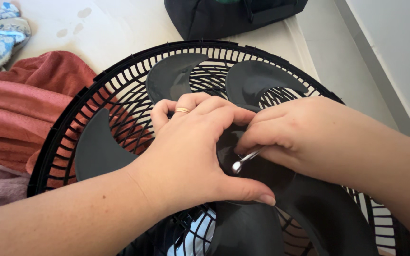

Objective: The person secures a fan blade onto a fan motor using a wrench. They first tighten the central nut by hand, then use a wrench to fully secure it, holding the blade steady with the other hand.

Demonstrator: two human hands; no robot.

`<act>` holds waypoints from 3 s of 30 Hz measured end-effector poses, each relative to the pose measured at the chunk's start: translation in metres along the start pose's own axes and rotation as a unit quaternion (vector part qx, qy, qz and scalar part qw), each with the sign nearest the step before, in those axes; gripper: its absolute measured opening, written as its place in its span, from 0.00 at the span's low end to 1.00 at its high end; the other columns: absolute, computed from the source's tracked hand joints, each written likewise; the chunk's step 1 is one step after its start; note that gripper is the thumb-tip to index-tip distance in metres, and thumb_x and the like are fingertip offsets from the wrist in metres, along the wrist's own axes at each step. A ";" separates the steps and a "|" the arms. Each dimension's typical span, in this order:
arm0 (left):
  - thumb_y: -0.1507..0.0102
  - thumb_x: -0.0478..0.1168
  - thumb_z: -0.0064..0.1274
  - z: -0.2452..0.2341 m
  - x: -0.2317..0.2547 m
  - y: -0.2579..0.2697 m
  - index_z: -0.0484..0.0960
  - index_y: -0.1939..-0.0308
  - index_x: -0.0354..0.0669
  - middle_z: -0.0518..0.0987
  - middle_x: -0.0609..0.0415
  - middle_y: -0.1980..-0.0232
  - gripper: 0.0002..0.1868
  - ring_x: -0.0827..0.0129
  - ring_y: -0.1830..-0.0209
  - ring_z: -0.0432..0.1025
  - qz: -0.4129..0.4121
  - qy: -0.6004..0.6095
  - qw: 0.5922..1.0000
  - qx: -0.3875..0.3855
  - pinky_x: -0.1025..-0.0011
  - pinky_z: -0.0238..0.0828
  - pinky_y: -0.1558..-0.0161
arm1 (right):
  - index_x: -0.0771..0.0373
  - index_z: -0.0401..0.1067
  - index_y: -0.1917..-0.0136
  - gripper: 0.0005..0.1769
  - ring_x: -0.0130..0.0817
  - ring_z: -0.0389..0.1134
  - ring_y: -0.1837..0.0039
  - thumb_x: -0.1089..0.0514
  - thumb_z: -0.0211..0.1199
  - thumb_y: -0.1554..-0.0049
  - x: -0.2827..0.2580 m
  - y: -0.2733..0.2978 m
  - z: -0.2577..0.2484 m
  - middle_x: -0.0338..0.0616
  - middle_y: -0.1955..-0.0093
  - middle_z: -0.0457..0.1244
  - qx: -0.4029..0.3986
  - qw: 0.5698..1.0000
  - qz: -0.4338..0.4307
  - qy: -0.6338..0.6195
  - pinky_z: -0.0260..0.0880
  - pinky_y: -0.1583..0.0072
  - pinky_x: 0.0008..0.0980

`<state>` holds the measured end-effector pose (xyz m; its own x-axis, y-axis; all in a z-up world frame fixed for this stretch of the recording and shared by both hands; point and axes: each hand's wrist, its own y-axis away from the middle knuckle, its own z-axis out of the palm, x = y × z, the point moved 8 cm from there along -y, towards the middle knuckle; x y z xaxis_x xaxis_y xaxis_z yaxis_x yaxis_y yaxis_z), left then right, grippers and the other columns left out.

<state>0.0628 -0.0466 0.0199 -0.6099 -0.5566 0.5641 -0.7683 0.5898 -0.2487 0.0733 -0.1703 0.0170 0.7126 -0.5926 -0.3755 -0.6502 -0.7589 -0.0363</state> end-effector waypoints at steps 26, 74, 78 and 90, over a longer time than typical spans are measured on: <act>0.61 0.73 0.69 -0.001 0.000 0.000 0.79 0.40 0.53 0.77 0.62 0.42 0.51 0.62 0.34 0.62 -0.020 -0.002 1.000 -0.016 0.48 0.37 0.36 | 0.48 0.81 0.56 0.10 0.35 0.72 0.58 0.48 0.68 0.53 0.000 -0.007 -0.003 0.31 0.60 0.69 -0.030 0.998 0.035 0.040 0.71 0.58 0.36; 0.65 0.73 0.70 0.000 0.023 0.010 0.82 0.45 0.56 0.77 0.62 0.43 0.49 0.63 0.31 0.58 -0.034 -0.082 0.996 -0.031 0.50 0.40 0.38 | 0.47 0.81 0.56 0.11 0.44 0.70 0.61 0.48 0.70 0.54 -0.041 0.003 -0.020 0.43 0.68 0.67 -0.070 0.976 0.160 0.130 0.68 0.57 0.45; 0.64 0.74 0.70 0.000 0.024 0.010 0.82 0.44 0.56 0.77 0.62 0.42 0.49 0.62 0.31 0.58 -0.031 -0.079 0.996 -0.029 0.50 0.39 0.38 | 0.49 0.81 0.56 0.13 0.45 0.70 0.61 0.45 0.71 0.54 -0.044 0.003 -0.022 0.44 0.68 0.67 -0.064 0.977 0.148 0.140 0.68 0.56 0.45; 0.64 0.74 0.70 0.001 0.022 0.009 0.82 0.44 0.53 0.78 0.61 0.43 0.51 0.61 0.32 0.59 -0.020 -0.077 0.997 -0.019 0.51 0.40 0.38 | 0.53 0.80 0.56 0.10 0.44 0.71 0.55 0.50 0.68 0.52 -0.045 0.009 -0.016 0.39 0.58 0.69 0.019 0.994 0.008 0.108 0.70 0.54 0.43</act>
<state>0.0421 -0.0535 0.0293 -0.6030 -0.6624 0.4445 -0.7872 0.5844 -0.1970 0.0394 -0.1547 0.0481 0.7396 -0.6513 -0.1694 -0.6682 -0.7407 -0.0695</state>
